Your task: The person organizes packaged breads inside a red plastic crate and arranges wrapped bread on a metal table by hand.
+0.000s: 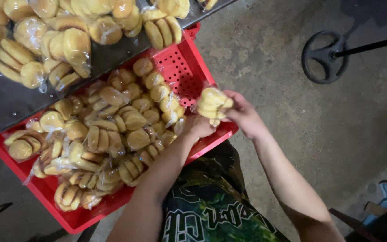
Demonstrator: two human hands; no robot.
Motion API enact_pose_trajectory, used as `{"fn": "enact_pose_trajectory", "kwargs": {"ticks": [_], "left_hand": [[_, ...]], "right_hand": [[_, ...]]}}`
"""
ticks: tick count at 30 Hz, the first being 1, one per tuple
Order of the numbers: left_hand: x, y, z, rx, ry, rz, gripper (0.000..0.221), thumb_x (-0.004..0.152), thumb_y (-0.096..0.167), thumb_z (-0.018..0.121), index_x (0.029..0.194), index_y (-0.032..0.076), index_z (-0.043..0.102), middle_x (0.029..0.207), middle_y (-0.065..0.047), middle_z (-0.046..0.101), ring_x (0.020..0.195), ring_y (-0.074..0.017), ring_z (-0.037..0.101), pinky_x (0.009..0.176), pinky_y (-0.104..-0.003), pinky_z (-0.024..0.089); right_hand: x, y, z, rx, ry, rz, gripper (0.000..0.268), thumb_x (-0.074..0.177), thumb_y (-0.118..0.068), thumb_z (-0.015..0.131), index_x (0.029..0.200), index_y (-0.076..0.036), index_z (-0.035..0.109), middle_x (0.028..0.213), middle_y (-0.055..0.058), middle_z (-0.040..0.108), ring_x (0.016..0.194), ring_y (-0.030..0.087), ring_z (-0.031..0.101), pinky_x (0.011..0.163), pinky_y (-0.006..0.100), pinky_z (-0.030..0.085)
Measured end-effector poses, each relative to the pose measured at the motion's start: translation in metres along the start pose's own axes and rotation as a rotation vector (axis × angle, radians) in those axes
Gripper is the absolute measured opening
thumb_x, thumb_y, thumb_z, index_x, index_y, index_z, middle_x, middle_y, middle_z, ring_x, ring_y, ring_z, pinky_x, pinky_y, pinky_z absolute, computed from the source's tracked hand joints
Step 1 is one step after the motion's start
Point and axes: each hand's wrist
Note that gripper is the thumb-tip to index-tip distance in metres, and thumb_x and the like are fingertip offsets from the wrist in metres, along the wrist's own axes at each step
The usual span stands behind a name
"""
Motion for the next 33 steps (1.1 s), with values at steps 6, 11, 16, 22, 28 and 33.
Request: {"fn": "enact_pose_trajectory", "kwargs": {"ticks": [6,11,16,22,28,33], "left_hand": [[-0.016,-0.012,0.0,0.251,0.001,0.064,0.059,0.091,0.043,0.059,0.139,0.009,0.058,0.147,-0.013,0.055,0.14,-0.0328,0.045,0.125,-0.056,0.022],[-0.074,-0.022,0.038,0.181,0.298,0.268,0.066,0.094,0.051,0.058,0.137,0.0,0.057,0.141,-0.025,0.052,0.133,-0.0428,0.045,0.115,-0.055,0.029],[-0.167,-0.065,0.013,-0.21,0.379,0.457,0.051,0.092,0.041,0.064,0.13,0.006,0.064,0.13,-0.017,0.067,0.121,-0.0346,0.062,0.104,-0.046,0.049],[-0.247,-0.116,-0.024,-0.255,1.067,0.071,0.016,0.085,0.023,0.071,0.095,0.011,0.072,0.103,-0.012,0.073,0.103,-0.0365,0.065,0.089,-0.045,0.052],[-0.248,-0.182,-0.069,-0.073,1.25,-0.189,0.032,0.09,0.029,0.073,0.111,0.006,0.071,0.125,-0.02,0.064,0.119,-0.0422,0.057,0.104,-0.052,0.047],[-0.224,-0.191,-0.105,0.011,0.804,-0.503,0.07,0.08,0.065,0.076,0.115,0.005,0.068,0.129,-0.022,0.06,0.12,-0.0439,0.054,0.1,-0.056,0.044]], "right_hand": [[0.034,0.025,0.039,-1.292,-0.017,-0.402,0.052,0.076,-0.007,0.071,0.128,-0.008,0.064,0.138,0.022,0.056,0.123,0.041,0.054,0.1,0.046,0.052],[0.061,0.067,0.063,-1.658,-0.196,-0.097,0.045,0.087,-0.023,0.069,0.131,-0.017,0.064,0.136,0.018,0.054,0.128,0.039,0.049,0.103,0.051,0.048],[0.067,0.119,0.047,-1.589,-0.358,0.027,0.039,0.087,-0.04,0.065,0.121,-0.021,0.066,0.142,0.011,0.052,0.137,0.037,0.043,0.114,0.053,0.038],[0.077,0.14,0.037,-1.505,-0.378,-0.252,0.06,0.094,-0.048,0.059,0.141,-0.011,0.049,0.148,0.024,0.04,0.142,0.055,0.026,0.112,0.061,0.027],[0.046,0.036,0.139,-1.35,-0.185,-0.234,0.049,0.091,-0.032,0.066,0.134,-0.01,0.058,0.146,0.017,0.05,0.133,0.037,0.046,0.108,0.052,0.044],[0.058,0.039,0.231,-1.082,-0.357,-0.591,0.066,0.081,-0.023,0.078,0.138,-0.002,0.052,0.136,0.022,0.057,0.121,0.04,0.057,0.101,0.045,0.048]]}}
Point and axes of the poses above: each hand's wrist, its own x-axis towards the middle knuckle, its own z-axis out of the palm, y = z × x
